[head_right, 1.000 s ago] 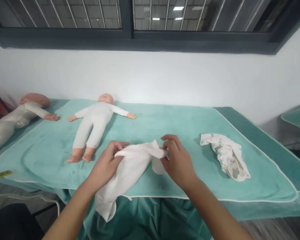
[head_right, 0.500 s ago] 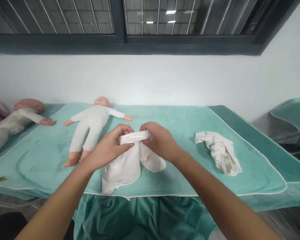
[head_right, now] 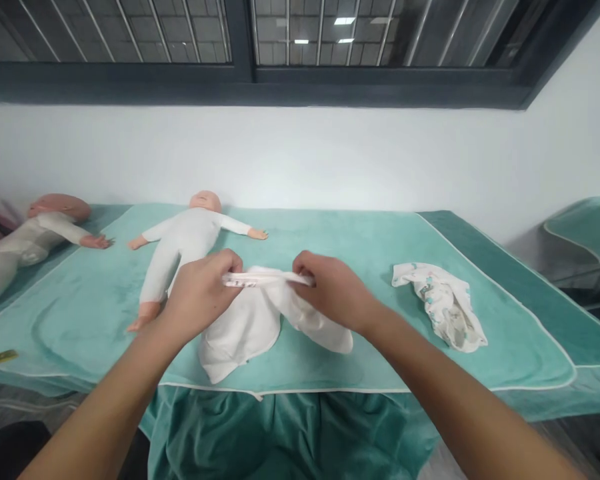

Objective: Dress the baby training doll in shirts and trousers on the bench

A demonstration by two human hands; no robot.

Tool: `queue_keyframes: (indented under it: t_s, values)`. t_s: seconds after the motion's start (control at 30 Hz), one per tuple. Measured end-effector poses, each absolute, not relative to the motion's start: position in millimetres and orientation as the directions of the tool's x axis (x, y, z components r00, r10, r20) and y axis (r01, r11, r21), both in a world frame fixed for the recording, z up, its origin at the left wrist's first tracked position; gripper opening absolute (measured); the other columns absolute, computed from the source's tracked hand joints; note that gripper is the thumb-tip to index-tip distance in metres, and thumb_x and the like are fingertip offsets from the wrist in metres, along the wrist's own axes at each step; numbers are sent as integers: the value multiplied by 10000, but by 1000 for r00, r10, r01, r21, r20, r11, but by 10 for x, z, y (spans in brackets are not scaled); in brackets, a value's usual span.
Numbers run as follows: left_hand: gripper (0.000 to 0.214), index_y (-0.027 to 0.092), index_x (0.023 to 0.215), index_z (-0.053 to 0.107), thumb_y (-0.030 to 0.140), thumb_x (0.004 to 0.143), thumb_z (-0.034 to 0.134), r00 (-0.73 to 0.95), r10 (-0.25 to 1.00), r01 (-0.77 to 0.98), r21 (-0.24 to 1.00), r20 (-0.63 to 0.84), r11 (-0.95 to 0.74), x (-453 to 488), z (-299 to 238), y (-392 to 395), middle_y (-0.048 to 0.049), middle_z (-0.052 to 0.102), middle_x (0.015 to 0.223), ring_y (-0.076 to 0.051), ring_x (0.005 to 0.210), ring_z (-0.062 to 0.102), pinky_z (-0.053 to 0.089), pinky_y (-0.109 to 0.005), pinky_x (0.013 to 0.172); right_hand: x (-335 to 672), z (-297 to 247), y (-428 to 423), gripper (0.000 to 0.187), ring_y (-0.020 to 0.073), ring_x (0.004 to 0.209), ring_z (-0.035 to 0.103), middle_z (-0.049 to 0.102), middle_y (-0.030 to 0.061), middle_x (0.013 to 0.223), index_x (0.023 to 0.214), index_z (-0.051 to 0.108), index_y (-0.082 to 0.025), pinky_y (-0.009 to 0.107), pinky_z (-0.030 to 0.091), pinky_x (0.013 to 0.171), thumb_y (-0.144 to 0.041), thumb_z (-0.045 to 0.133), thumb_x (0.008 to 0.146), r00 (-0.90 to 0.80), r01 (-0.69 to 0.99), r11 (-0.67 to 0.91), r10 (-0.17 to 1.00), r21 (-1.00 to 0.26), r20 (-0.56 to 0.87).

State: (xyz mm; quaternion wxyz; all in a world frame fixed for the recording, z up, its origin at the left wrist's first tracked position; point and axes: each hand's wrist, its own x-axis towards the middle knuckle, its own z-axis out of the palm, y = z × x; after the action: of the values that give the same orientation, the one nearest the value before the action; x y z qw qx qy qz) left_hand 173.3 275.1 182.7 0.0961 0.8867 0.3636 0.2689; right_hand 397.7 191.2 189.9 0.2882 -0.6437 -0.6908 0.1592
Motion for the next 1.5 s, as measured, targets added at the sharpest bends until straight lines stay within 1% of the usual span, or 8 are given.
queue_keyframes:
  t_s: [0.13,0.43,0.6,0.73,0.87,1.13,1.3,1.5]
  values:
    - [263,225,726,498,436,855,586,678,702,611,365,217,-703,1715,1907,2815,20,530,630,-166,576,469,229,-298,545,4227,2034,2006,164,123,611,476,555,-25,750,901,585,-229,245,318,540,-169,555,751,155,939,-5,900,-345,407]
    - [289,228,822,509,500,839,605,717,695,416,834,-56,-362,1505,1978,2709,35,514,761,-139,670,490,350,-248,552,4492,1803,1756,325,199,915,614,636,38,1015,942,593,-225,305,465,737,-43,415,739,51,954,134,809,-268,586]
    - [124,227,800,485,298,837,581,591,775,604,515,223,-608,1536,1990,2742,34,544,757,-144,659,498,317,-269,578,4539,1832,1672,392,214,913,629,667,36,992,959,615,-235,327,480,740,-24,402,706,60,959,134,765,-250,641]
    - [136,232,960,527,210,826,519,370,804,811,260,465,-524,1587,1950,2841,-12,623,895,-190,729,555,269,-285,567,4646,1832,1709,432,232,923,642,689,26,1022,980,637,-254,334,497,730,-42,412,678,189,949,3,795,-315,576]
    - [259,246,1098,563,245,854,479,258,857,873,271,447,-405,1570,1843,2895,-39,659,1045,-219,794,594,255,-290,551,4778,1731,1694,423,247,892,659,714,25,1039,1024,657,-261,344,507,716,-100,451,692,333,912,-149,815,-383,474]
    - [166,235,849,581,394,803,564,187,961,687,672,206,-277,1487,1869,2984,33,609,684,-175,640,548,361,-248,546,4959,1922,1664,285,213,732,653,733,19,910,918,715,-277,271,443,543,-213,502,740,467,815,-331,861,-475,203]
    - [332,204,935,611,506,832,521,272,961,791,558,46,-251,1725,1641,3403,-58,708,941,-252,866,646,441,-297,678,5162,1777,2145,334,246,791,656,724,78,1006,1031,712,-241,290,427,564,-409,531,806,398,891,-409,913,-196,-96]
    - [393,160,1021,611,501,850,515,173,984,921,361,-37,-148,2170,1080,3960,-184,692,1067,-352,998,651,473,-390,771,5162,1353,2781,359,272,1047,630,669,120,1199,1169,650,-200,353,489,801,-240,472,859,435,895,-433,900,-105,-9]
